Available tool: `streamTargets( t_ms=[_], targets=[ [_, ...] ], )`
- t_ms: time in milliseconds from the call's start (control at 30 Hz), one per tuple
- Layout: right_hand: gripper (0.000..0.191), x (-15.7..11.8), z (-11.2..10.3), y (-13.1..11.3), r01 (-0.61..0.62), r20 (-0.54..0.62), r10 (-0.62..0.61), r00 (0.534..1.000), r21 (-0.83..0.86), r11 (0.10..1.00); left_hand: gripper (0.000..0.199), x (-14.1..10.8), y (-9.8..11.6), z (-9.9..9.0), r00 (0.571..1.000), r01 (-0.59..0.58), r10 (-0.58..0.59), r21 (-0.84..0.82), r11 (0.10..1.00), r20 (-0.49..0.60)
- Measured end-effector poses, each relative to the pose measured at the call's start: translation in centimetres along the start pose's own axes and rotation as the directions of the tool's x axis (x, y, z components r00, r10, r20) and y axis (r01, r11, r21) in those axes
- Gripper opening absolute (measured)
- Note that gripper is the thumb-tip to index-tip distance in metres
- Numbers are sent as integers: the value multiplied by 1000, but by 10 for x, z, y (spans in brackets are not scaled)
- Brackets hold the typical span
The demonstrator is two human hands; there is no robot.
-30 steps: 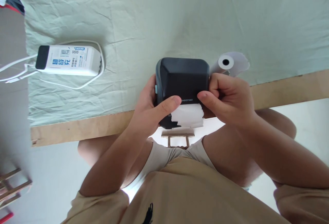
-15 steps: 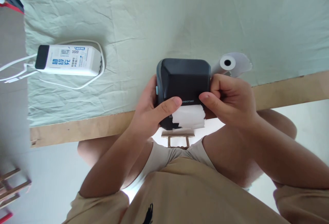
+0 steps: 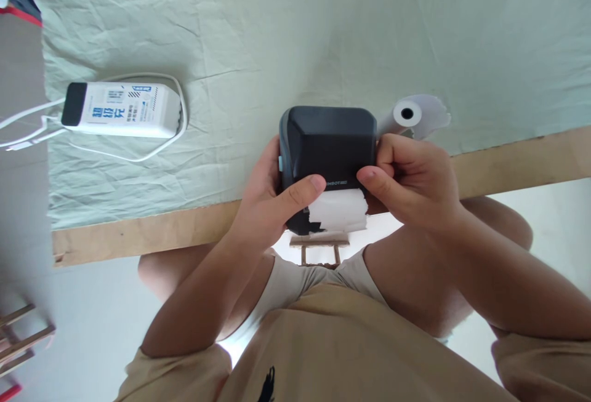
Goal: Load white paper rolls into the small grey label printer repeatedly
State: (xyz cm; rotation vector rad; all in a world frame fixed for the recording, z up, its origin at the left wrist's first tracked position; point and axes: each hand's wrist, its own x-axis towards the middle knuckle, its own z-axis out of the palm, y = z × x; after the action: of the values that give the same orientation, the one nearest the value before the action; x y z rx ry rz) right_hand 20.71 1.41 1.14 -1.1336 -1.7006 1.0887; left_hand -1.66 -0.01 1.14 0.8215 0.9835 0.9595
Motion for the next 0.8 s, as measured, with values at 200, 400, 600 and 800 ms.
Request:
streamTargets(
  t_ms=[200,400,600,800],
  targets=[
    [53,0,0,0,-7,1,7,1000,0,1000,42,-1,-6,3,998,-55,57,-81,995,24],
    [47,-1,0,0,32,-3,-32,999,1,999,32,3,-18,6,981,-74,41,-172,982,-188],
    [44,-2,-2,5,20,30,-23,999,99,995,45,5,-16,5,974,-128,102,-121,984,-204],
    [45,-9,-5,8,128,-72,-124,990,44,991,33,5,-14,6,982,-123,95,-168,978,-164]
  ],
)
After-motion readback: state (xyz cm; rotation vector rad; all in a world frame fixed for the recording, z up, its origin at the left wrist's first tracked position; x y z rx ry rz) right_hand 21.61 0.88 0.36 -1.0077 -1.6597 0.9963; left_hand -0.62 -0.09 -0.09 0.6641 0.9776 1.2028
